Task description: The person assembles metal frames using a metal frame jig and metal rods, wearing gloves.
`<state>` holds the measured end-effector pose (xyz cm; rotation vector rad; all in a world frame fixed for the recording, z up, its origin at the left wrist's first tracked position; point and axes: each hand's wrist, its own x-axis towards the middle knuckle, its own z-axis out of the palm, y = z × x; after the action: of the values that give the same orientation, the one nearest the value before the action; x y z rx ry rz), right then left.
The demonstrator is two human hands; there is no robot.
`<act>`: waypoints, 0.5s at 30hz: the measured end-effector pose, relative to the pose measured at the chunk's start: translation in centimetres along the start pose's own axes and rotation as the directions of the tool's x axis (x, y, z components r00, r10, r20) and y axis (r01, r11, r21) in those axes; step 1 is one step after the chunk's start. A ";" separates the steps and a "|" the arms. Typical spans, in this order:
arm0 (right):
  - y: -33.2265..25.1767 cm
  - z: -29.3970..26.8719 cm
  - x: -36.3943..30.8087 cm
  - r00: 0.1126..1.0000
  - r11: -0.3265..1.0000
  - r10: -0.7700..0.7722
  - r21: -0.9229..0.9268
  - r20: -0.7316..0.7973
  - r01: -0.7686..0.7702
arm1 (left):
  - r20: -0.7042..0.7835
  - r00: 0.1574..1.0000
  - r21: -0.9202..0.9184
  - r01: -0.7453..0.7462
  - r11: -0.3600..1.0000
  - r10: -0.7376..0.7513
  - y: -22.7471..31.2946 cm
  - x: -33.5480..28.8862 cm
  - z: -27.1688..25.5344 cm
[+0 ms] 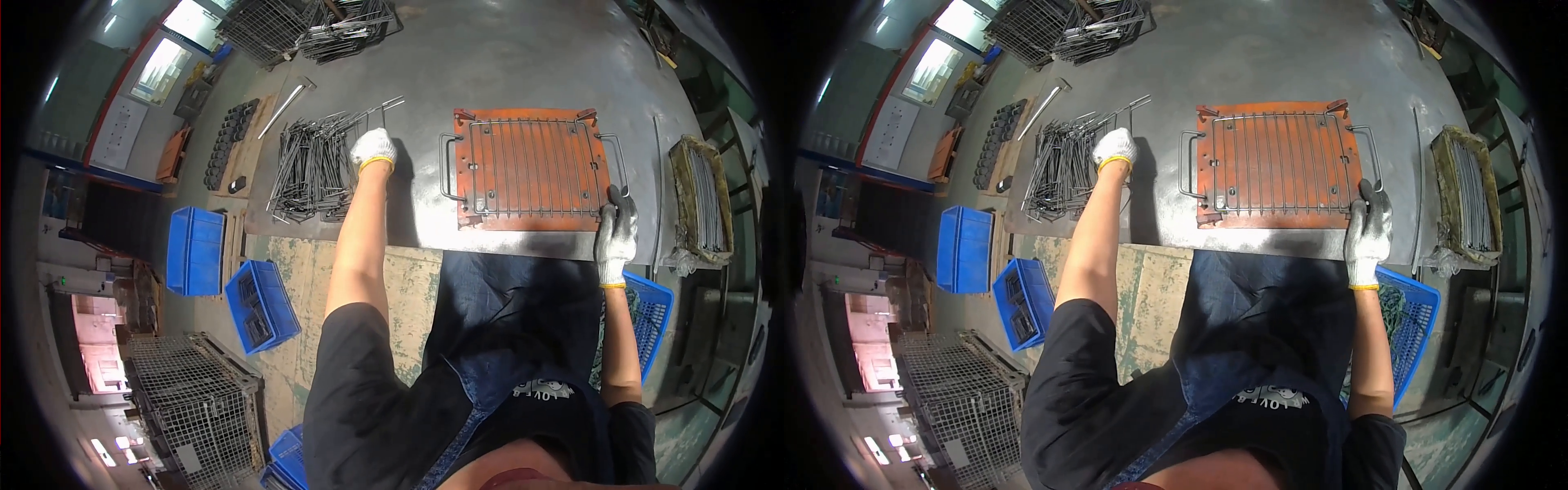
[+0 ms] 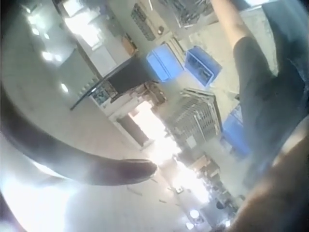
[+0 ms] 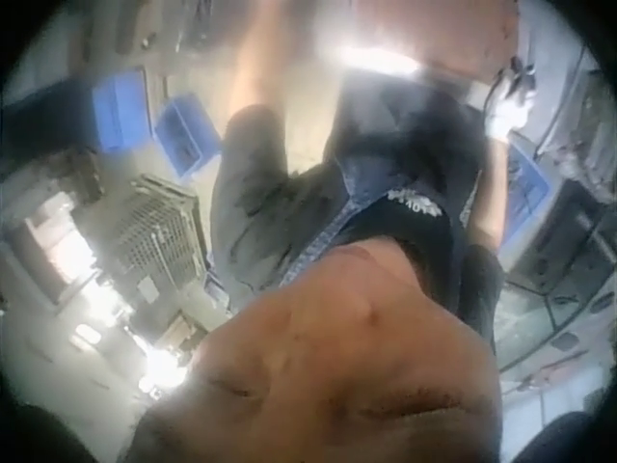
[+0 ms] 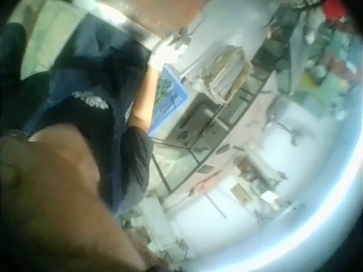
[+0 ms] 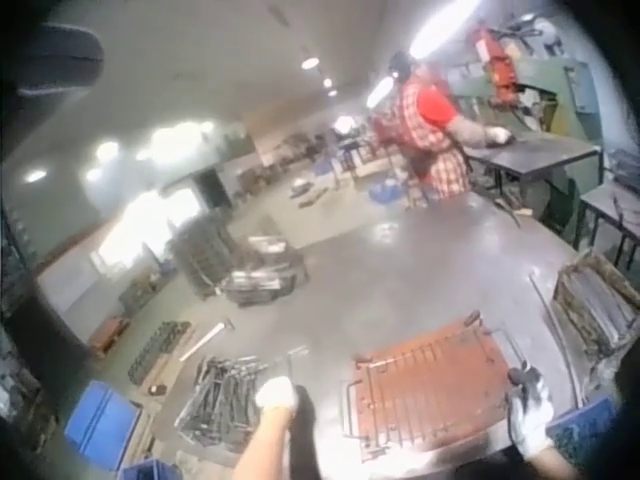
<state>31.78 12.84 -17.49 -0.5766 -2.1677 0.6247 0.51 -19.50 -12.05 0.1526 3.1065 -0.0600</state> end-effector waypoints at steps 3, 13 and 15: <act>0.5 0.1 -0.1 1.000 1.000 -0.025 -0.011 0.014 0.025 | 0.051 0.998 -0.157 0.048 0.986 -0.040 0.0 -0.3 0.0; 1.0 -1.3 1.0 0.919 0.891 0.364 0.345 -0.150 -0.297 | 0.186 0.877 -0.747 0.419 -0.516 0.443 1.7 -3.2 -1.4; 0.9 -2.0 0.2 0.902 0.836 0.422 0.347 0.089 -0.425 | 0.229 0.890 -0.834 0.388 -0.392 0.395 5.7 -7.7 -3.1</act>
<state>33.42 14.10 -16.76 -0.8602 -1.8698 1.2367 8.67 -14.43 -8.93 0.0280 1.3670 2.1732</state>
